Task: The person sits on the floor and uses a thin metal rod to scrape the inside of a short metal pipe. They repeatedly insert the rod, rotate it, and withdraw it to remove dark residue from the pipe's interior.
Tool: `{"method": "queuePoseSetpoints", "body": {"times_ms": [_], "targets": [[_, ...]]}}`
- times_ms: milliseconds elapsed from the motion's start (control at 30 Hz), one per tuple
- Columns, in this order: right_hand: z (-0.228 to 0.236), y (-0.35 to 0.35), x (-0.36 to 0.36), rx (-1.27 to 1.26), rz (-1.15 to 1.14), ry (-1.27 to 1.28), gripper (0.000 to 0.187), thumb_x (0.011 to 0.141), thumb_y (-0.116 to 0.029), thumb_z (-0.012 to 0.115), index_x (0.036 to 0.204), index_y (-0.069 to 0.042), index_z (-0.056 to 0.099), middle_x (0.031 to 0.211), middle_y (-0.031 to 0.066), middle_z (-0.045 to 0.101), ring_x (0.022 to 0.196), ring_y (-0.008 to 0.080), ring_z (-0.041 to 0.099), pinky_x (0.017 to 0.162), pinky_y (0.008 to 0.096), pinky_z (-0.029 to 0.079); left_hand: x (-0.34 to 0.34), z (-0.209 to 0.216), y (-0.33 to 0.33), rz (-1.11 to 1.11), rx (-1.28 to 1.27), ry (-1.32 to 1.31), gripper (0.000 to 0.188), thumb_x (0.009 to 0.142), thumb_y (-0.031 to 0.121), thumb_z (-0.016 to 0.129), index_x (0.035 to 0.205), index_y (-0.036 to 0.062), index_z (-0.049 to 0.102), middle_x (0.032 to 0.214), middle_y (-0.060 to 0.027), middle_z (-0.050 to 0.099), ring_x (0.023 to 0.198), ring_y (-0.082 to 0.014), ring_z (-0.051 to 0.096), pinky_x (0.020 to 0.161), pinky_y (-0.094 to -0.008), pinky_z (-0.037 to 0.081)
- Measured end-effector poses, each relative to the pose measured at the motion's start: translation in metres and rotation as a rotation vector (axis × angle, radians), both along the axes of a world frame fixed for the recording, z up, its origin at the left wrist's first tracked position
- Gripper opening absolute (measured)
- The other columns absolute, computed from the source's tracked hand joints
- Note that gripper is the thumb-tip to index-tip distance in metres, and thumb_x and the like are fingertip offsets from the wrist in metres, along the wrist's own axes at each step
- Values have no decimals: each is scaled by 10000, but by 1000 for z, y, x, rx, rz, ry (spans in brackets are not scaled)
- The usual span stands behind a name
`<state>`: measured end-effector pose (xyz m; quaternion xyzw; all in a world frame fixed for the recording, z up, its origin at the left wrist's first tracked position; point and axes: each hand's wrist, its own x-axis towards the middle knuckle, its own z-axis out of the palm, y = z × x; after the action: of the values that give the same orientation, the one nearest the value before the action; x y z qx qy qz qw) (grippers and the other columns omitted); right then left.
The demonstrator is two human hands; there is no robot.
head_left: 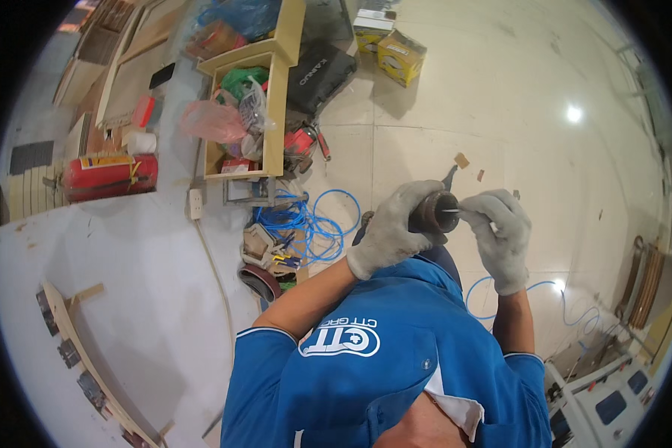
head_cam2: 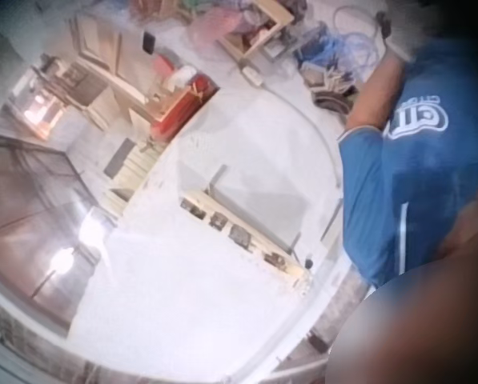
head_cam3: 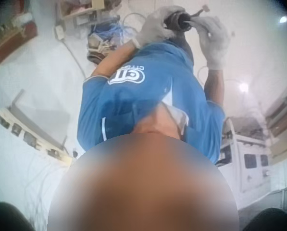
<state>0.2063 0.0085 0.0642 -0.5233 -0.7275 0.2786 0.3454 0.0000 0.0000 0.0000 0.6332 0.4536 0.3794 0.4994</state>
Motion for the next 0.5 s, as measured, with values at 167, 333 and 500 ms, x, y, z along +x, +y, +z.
{"method": "queuePoseSetpoints", "body": {"times_ms": [167, 333, 500], "targets": [[-12, 28, 12, 35, 43, -32, 89, 858, -30, 766, 944, -55, 773, 886, 80, 717, 794, 188, 685, 715, 334, 536, 15, 1, 25, 6, 72, 90, 807, 665, 123, 913, 1382, 3, 562, 1275, -161, 648, 1166, -264, 657, 1023, -367, 517], [-26, 78, 71, -270, -197, 410, 56, 901, -14, 725, 953, 3, 735, 884, 26, 673, 752, 106, 595, 679, 254, 465, 51, -1, 79, -22, -128, -20, 810, 676, 71, 912, 1389, -31, 541, 1296, -164, 644, 1171, -236, 659, 1022, -355, 529], [-51, 149, 152, -439, -311, 703, 156, 973, -132, 721, 995, 20, 749, 853, 13, 680, 735, 70, 562, 664, 233, 453, 127, 1, 160, -49, -171, -165, 805, 705, 3, 893, 1416, -26, 516, 1282, -147, 649, 1191, -231, 652, 1055, -345, 522]]}}
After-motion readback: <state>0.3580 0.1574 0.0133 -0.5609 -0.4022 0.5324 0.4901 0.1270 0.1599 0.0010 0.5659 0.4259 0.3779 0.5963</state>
